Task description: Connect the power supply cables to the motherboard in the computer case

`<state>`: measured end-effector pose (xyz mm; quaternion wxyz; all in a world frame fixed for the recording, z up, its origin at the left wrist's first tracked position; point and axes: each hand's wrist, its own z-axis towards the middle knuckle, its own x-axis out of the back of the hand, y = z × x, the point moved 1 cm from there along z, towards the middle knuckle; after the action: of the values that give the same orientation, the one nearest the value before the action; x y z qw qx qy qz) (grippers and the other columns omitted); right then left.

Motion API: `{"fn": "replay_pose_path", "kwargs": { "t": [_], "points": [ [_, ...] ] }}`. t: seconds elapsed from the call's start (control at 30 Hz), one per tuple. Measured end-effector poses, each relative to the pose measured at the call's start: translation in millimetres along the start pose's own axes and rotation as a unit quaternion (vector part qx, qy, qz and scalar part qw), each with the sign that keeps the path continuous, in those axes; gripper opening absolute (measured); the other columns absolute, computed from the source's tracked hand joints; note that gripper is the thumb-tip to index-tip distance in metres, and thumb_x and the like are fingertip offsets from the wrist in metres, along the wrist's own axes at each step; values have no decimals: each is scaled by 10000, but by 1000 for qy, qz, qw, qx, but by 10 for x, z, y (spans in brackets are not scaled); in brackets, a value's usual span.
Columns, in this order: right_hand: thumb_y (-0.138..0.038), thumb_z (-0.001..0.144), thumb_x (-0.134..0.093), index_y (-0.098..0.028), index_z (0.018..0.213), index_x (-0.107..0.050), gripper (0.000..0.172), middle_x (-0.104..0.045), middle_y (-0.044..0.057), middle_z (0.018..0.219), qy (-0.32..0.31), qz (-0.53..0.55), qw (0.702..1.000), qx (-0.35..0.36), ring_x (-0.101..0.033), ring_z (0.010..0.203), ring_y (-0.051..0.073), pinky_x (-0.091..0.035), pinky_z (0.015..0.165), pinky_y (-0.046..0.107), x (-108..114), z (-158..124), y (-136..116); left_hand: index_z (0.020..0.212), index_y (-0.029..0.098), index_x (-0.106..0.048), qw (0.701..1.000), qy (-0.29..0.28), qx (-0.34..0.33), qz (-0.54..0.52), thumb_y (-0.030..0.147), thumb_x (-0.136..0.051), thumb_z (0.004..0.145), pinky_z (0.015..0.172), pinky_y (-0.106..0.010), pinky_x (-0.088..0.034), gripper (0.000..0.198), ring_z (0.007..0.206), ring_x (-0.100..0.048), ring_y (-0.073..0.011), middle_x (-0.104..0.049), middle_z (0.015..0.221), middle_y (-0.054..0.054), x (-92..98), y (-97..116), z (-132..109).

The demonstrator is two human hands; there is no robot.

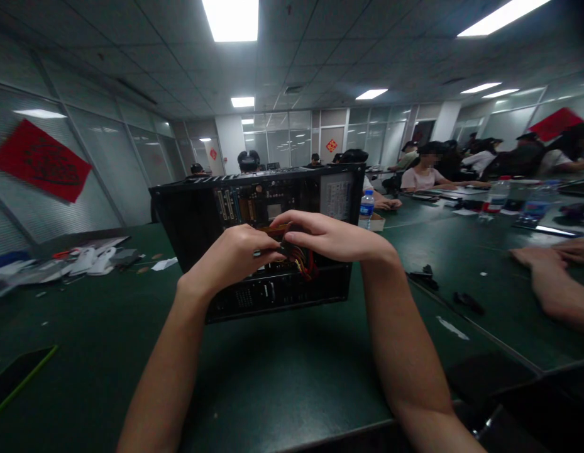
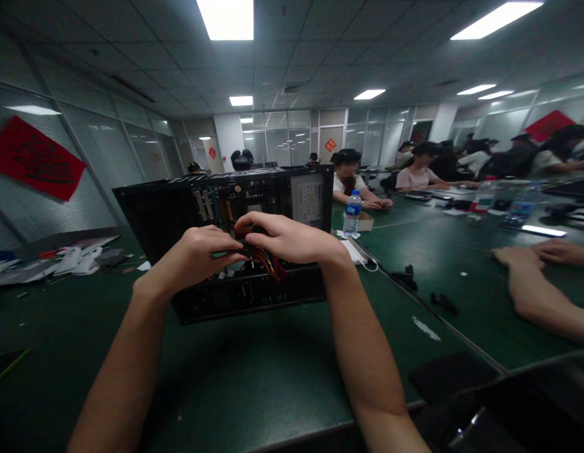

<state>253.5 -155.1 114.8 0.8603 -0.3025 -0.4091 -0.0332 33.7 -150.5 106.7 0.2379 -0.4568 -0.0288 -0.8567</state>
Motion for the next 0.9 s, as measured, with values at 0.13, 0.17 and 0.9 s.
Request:
{"fn": "replay_pose_path", "kwargs": {
  "t": [0.13,0.17,0.9],
  "points": [
    [-301,985,-512,-190,1311,-586,353,-638,87,1303,-10,2,1000,11,-588,1209,204,-458,1074,395,-12,-2,-32,882,183,-767,1000,-5,-3,-6,314,-671,911,696,-277,-540,165,744,-703,-176,-754,793,-56,16,14,-6],
    [-304,985,-514,-191,1312,-587,353,-636,86,1307,-12,1,1000,14,-585,1214,207,-453,1079,397,-14,-5,-43,887,185,-766,1000,-8,-1,-5,322,-672,909,693,-274,-538,167,751,-702,-177,-753,796,-56,22,19,-7],
    [-342,971,-578,-170,1590,-129,783,-617,128,1305,-66,163,983,-47,-620,1163,212,-521,1014,391,-52,11,105,1332,186,-567,996,-5,68,-55,303,-749,820,714,-236,-506,556,758,-697,-151,-727,860,-7,73,-29,-37]
  ]
}}
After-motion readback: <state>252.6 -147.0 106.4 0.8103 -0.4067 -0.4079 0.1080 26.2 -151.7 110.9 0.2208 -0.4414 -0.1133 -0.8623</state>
